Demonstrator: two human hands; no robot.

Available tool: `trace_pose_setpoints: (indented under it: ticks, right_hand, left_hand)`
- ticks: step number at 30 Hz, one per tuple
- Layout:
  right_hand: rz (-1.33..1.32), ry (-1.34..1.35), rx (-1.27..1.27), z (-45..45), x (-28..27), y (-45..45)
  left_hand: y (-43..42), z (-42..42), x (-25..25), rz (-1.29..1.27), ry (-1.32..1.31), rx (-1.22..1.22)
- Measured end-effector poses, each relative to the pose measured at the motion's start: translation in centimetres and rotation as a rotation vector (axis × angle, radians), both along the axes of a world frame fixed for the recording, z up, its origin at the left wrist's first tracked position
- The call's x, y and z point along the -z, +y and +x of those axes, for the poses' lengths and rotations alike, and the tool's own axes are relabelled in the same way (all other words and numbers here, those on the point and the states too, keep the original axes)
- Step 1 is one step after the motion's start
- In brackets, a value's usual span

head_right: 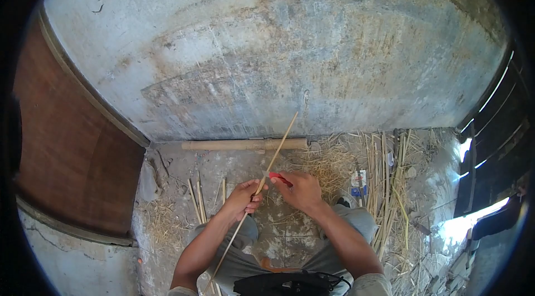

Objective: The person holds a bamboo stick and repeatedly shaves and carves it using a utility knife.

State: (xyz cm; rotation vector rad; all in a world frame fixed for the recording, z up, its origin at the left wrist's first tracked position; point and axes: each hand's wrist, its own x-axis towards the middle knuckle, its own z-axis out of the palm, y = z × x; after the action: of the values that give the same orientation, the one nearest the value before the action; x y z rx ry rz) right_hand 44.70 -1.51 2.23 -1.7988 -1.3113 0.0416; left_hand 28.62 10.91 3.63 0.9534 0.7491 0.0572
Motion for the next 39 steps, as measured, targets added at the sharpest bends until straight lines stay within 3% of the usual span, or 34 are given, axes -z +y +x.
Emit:
trace_pose_setpoints:
  ticks: [20,30,33,39]
  right_hand:
    - [0.017,-0.178,0.120,-1.3,-0.4,-0.1]
    - [0.073,-0.149,0.179,-0.7,-0.3,0.7]
    - [-0.083,-0.131,0.228,0.3,-1.2,0.7]
    - [0.022,-0.140,0.260,0.2,-0.4,0.8]
  left_hand:
    - [-0.9,0.1,-0.5,-0.092,-0.040,-0.043]
    - [-1.3,-0.2,-0.1,-0.096,-0.030,-0.070]
    - [-1.8,-0.4,-0.3,-0.092,-0.009,-0.067]
    - [-1.7,-0.5,-0.4,-0.057,-0.027,-0.049]
